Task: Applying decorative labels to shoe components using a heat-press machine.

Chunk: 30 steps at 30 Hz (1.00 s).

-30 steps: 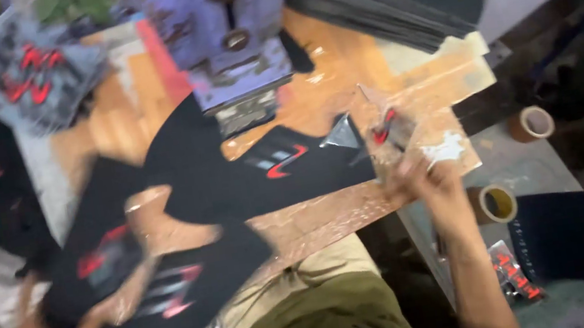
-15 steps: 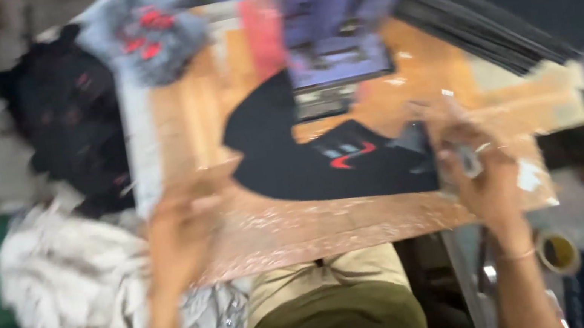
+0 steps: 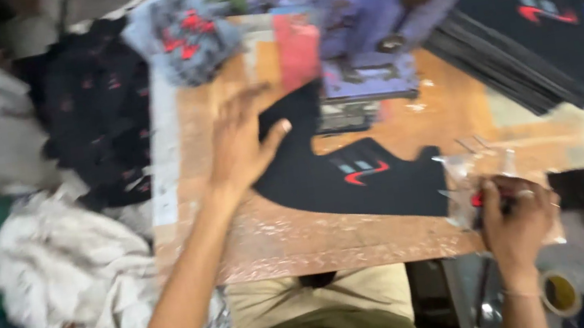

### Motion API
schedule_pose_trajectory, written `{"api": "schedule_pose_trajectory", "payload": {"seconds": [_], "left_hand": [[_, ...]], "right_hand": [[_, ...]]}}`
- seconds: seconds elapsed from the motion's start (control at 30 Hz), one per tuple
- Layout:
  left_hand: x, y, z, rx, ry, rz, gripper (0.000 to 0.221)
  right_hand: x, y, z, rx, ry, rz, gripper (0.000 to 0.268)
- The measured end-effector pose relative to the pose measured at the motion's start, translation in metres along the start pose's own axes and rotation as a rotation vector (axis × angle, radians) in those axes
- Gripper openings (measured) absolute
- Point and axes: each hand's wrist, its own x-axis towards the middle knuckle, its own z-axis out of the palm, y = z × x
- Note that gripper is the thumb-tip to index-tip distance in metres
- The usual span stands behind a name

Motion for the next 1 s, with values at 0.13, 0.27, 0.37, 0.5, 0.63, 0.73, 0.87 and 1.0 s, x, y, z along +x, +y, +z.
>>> {"api": "schedule_pose_trajectory", "payload": {"seconds": [0.13,0.27,0.37,0.5,0.63,0.73,0.87,1.0], "left_hand": [[0.047,-0.027,0.06,-0.007,-0.055,0.052,0.063],[0.066,-0.025,0.087,-0.01,-0.311,-0.243,0.045],[0.058,-0.008,0.082,0.095,-0.337,-0.28,0.042],[0.026,0.003,0.034,0.211,-0.247,-0.258,0.051],[-0.063,-0.033,-0.038,0.258,-0.244,-0.369,0.048],[-0.127,-0.081,-0.077,0.477,-0.248,-0.585,0.056],[-0.144,-0.078,-0.116,0.741,-0.304,-0.765,0.069],[-0.127,-0.029,-0.114,0.554,0.0,-0.341,0.088]], "right_hand": [[0.006,-0.003,-0.019,-0.062,0.041,0.096,0.025],[0.023,-0.009,-0.04,-0.029,0.02,0.086,0.014],[0.068,-0.022,-0.052,0.053,0.112,-0.009,0.02],[0.189,-0.027,-0.048,0.094,0.098,-0.23,0.073],[0.258,0.02,0.002,0.127,-0.074,-0.29,0.09],[0.267,0.017,0.003,0.145,-0.239,-0.271,0.083],[0.267,0.018,-0.006,0.097,-0.288,-0.273,0.067],[0.26,0.006,-0.007,0.015,-0.266,-0.252,0.054]]}}
